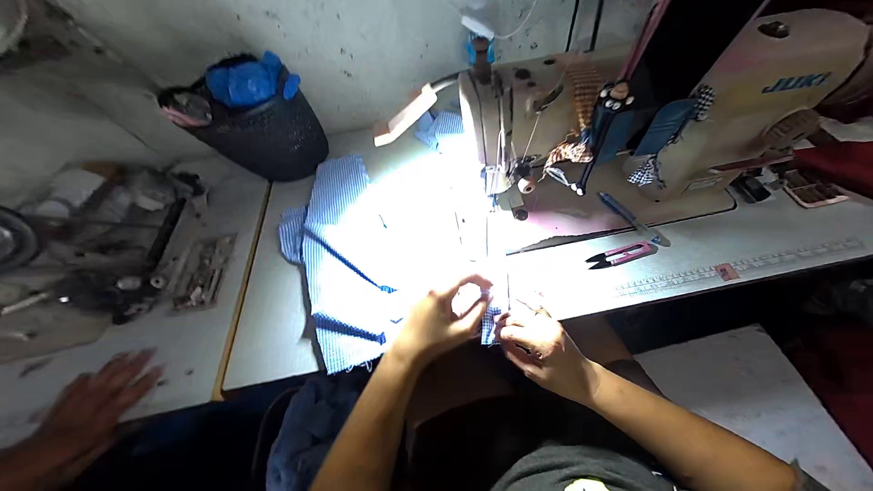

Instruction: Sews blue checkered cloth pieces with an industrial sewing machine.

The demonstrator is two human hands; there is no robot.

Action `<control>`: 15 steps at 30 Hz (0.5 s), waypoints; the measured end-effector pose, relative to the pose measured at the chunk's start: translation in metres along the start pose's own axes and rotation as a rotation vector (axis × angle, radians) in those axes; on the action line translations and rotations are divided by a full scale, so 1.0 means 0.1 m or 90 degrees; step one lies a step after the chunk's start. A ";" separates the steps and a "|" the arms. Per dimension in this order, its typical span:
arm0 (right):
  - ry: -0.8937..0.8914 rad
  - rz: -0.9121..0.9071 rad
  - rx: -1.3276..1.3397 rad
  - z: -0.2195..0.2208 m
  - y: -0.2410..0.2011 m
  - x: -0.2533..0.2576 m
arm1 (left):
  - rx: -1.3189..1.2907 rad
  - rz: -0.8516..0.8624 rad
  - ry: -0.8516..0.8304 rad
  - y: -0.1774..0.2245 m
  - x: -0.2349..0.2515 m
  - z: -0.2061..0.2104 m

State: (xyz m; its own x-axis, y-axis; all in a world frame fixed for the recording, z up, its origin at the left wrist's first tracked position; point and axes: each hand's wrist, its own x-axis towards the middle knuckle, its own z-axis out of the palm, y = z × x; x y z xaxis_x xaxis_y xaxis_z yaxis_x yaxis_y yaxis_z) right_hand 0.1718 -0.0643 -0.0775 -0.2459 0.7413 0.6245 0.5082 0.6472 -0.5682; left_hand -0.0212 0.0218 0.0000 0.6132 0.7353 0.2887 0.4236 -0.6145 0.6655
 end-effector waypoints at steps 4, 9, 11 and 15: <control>0.010 0.017 -0.031 -0.01 -0.04 -0.06 | 0.176 0.089 -0.072 -0.35 0.49 0.06; 0.020 0.025 -0.042 -0.06 -0.02 -0.08 | 0.280 0.136 -0.080 -0.53 0.65 0.07; 0.018 0.030 -0.037 -0.07 -0.02 -0.07 | 0.271 0.121 -0.077 -0.53 0.63 0.07; 0.017 0.046 -0.026 -0.09 0.01 -0.01 | 0.285 0.082 -0.065 -0.51 0.64 0.04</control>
State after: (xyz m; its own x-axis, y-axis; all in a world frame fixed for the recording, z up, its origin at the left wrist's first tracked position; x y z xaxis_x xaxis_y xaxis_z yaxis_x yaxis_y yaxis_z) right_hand 0.1804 -0.0663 -0.0739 -0.1860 0.7804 0.5969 0.5571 0.5842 -0.5902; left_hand -0.0009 0.0991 -0.0180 0.7318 0.6276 0.2656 0.5726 -0.7776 0.2598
